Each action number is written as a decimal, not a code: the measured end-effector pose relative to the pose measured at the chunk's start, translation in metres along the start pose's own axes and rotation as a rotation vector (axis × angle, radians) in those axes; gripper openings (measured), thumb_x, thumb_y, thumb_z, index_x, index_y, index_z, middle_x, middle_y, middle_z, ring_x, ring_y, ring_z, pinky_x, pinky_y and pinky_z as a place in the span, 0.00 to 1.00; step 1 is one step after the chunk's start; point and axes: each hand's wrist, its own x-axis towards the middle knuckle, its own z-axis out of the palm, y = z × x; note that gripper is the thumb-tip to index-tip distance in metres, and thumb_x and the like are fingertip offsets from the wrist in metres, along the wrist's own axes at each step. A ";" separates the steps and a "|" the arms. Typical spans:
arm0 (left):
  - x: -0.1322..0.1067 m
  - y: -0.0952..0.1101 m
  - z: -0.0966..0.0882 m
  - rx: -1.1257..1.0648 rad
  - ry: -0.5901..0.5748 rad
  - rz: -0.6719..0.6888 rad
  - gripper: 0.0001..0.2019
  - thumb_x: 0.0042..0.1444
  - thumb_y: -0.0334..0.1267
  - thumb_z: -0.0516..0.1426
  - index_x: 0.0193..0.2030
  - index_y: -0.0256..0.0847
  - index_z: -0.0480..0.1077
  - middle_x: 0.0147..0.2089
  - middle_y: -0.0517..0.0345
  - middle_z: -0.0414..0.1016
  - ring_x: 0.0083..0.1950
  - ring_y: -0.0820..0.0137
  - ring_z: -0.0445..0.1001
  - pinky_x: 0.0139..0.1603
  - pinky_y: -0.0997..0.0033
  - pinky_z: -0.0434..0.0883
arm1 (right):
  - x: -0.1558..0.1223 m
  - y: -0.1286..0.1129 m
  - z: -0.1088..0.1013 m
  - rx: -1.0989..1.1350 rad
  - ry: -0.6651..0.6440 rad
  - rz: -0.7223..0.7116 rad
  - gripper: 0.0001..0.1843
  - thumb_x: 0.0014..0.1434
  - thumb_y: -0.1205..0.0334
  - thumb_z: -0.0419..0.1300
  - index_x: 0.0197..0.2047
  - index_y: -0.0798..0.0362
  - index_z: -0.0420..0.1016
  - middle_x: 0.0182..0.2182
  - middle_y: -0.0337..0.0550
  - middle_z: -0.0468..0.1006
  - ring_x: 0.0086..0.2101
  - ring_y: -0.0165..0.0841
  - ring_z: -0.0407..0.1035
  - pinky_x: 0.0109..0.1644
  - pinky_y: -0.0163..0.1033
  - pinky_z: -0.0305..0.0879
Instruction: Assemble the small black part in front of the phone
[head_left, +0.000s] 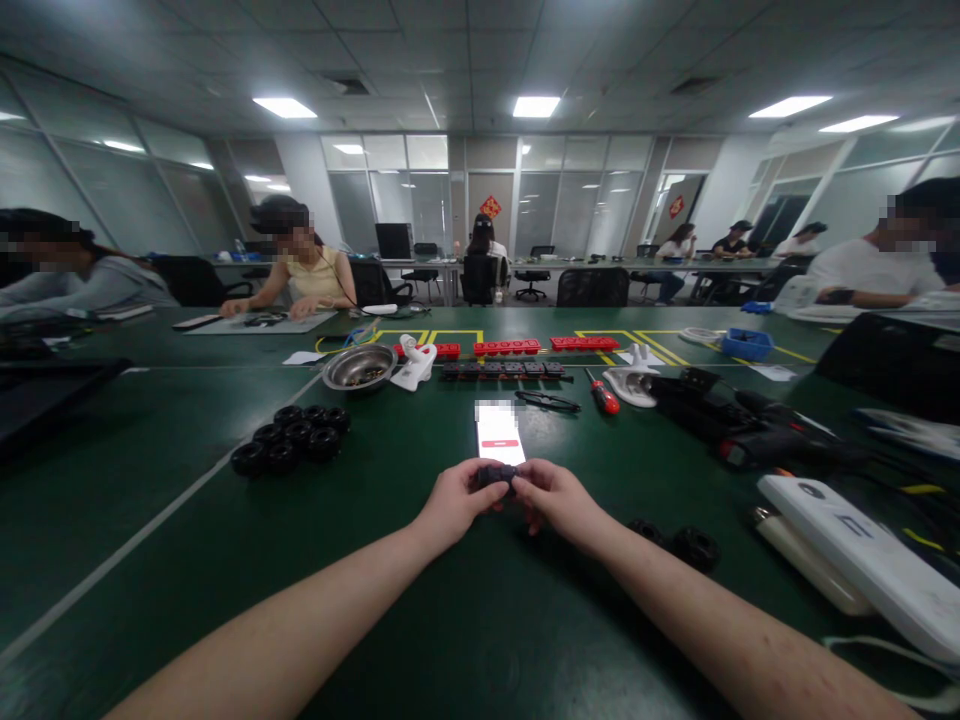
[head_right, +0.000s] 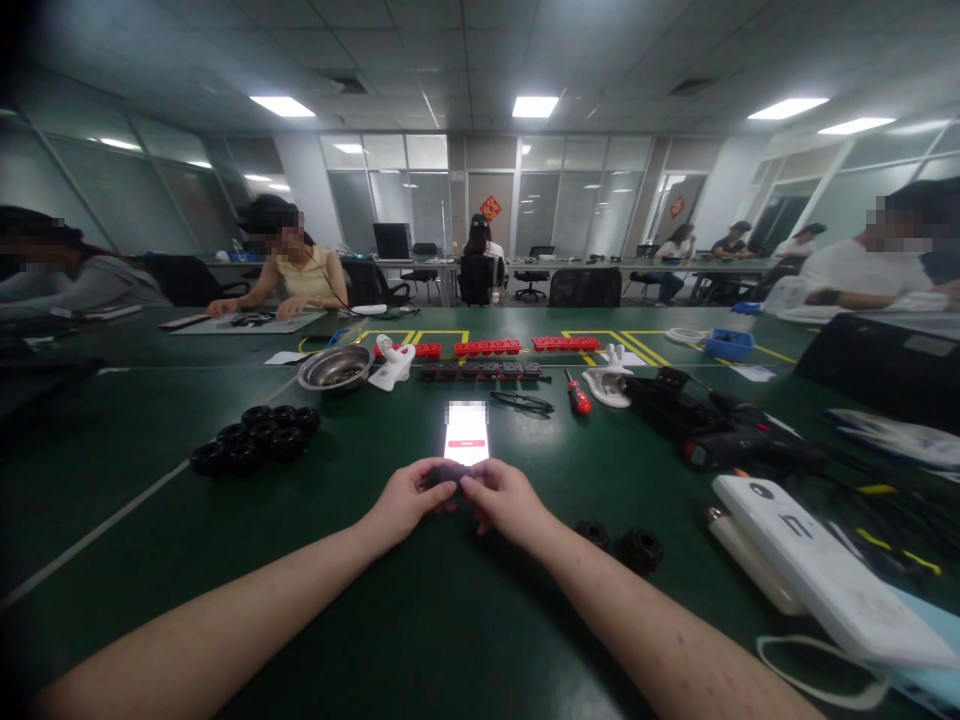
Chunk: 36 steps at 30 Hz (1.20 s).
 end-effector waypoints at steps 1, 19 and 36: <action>0.001 -0.001 -0.001 0.002 -0.004 -0.010 0.14 0.45 0.36 0.58 0.40 0.35 0.66 0.30 0.58 0.71 0.27 0.73 0.71 0.27 0.74 0.67 | 0.000 -0.001 -0.001 0.000 0.004 -0.021 0.15 0.47 0.55 0.59 0.35 0.54 0.62 0.21 0.32 0.62 0.19 0.23 0.60 0.17 0.28 0.63; 0.002 -0.002 -0.001 -0.029 0.030 -0.002 0.14 0.47 0.39 0.57 0.40 0.34 0.65 0.28 0.60 0.70 0.23 0.75 0.70 0.25 0.75 0.66 | -0.003 0.000 -0.003 -0.146 0.022 -0.107 0.21 0.49 0.55 0.57 0.46 0.50 0.60 0.28 0.36 0.65 0.22 0.25 0.62 0.13 0.26 0.60; 0.000 0.000 0.001 -0.058 0.015 -0.042 0.15 0.46 0.38 0.58 0.40 0.34 0.65 0.29 0.58 0.72 0.23 0.76 0.70 0.25 0.76 0.66 | 0.000 0.004 0.001 -0.063 0.043 0.001 0.19 0.56 0.48 0.44 0.38 0.55 0.62 0.25 0.39 0.67 0.19 0.26 0.62 0.16 0.31 0.62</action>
